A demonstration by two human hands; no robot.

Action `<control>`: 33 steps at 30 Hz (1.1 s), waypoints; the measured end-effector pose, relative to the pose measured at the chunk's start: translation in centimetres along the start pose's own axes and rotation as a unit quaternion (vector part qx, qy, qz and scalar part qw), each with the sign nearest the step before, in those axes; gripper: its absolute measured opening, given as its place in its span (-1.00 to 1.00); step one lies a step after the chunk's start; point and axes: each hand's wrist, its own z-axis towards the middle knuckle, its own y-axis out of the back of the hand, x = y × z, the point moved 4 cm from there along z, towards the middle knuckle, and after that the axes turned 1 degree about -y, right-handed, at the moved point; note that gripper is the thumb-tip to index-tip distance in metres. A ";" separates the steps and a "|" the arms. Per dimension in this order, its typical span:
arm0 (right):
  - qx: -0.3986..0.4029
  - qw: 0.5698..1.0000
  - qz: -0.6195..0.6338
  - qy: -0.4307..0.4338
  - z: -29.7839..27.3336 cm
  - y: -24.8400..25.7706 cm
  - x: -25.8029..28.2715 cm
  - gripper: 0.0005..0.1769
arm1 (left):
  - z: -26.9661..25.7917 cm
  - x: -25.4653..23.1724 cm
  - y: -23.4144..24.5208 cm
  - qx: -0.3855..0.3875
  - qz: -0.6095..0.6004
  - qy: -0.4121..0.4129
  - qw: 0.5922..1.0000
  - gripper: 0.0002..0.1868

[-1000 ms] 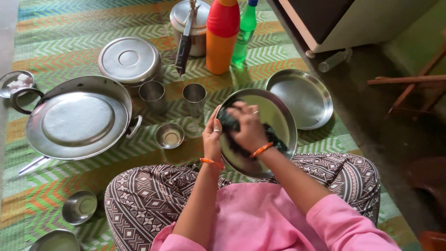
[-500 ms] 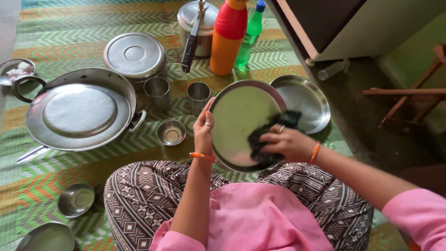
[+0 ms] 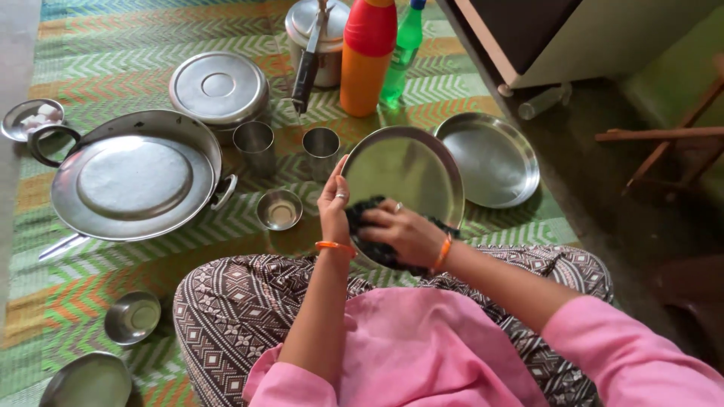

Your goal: Cleaning and organizing various kitchen items including plates, glasses, and a thermal bottle.

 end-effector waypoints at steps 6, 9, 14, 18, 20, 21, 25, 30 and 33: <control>-0.089 0.992 -0.066 -0.053 1.9 1.8 -6.6 -0.51 | -1.2 -3.3 -2.2 0.061 -0.155 -0.029 0.986 -0.52; -0.083 0.984 -0.073 -0.141 -0.1 3.0 -8.2 -0.39 | -1.1 -4.4 -0.6 -0.021 -0.127 -0.005 0.992 -0.50; -0.084 0.968 -0.115 -0.209 -3.1 0.2 -3.9 -0.45 | -0.8 -6.9 -1.3 0.002 -0.189 -0.048 0.981 -0.55; -0.115 0.962 -0.076 -0.237 -0.8 -1.1 0.2 -0.46 | -0.4 -3.1 -0.5 -0.028 -0.106 -0.030 0.994 -0.53; -0.116 0.963 -0.069 -0.232 1.4 -0.7 -0.3 -0.52 | -0.7 -3.5 -0.9 0.006 -0.115 -0.055 0.992 -0.54; -0.117 0.965 -0.063 -0.225 2.6 -0.4 -0.6 -0.57 | -0.8 -3.8 -1.3 0.040 -0.126 -0.082 0.988 -0.56; -0.158 0.961 -0.069 -0.216 4.2 1.0 -3.8 -0.58 | -1.4 -6.3 -2.1 0.039 -0.126 -0.056 0.990 -0.55; -0.175 0.939 -0.130 -0.267 2.1 2.3 -5.6 -0.66 | -1.4 -8.5 -2.2 0.018 -0.184 -0.053 0.981 -0.57; -0.147 0.929 -0.135 -0.312 -0.2 0.3 -3.6 -0.62 | -0.6 -5.2 0.1 -0.001 -0.175 -0.059 0.983 -0.56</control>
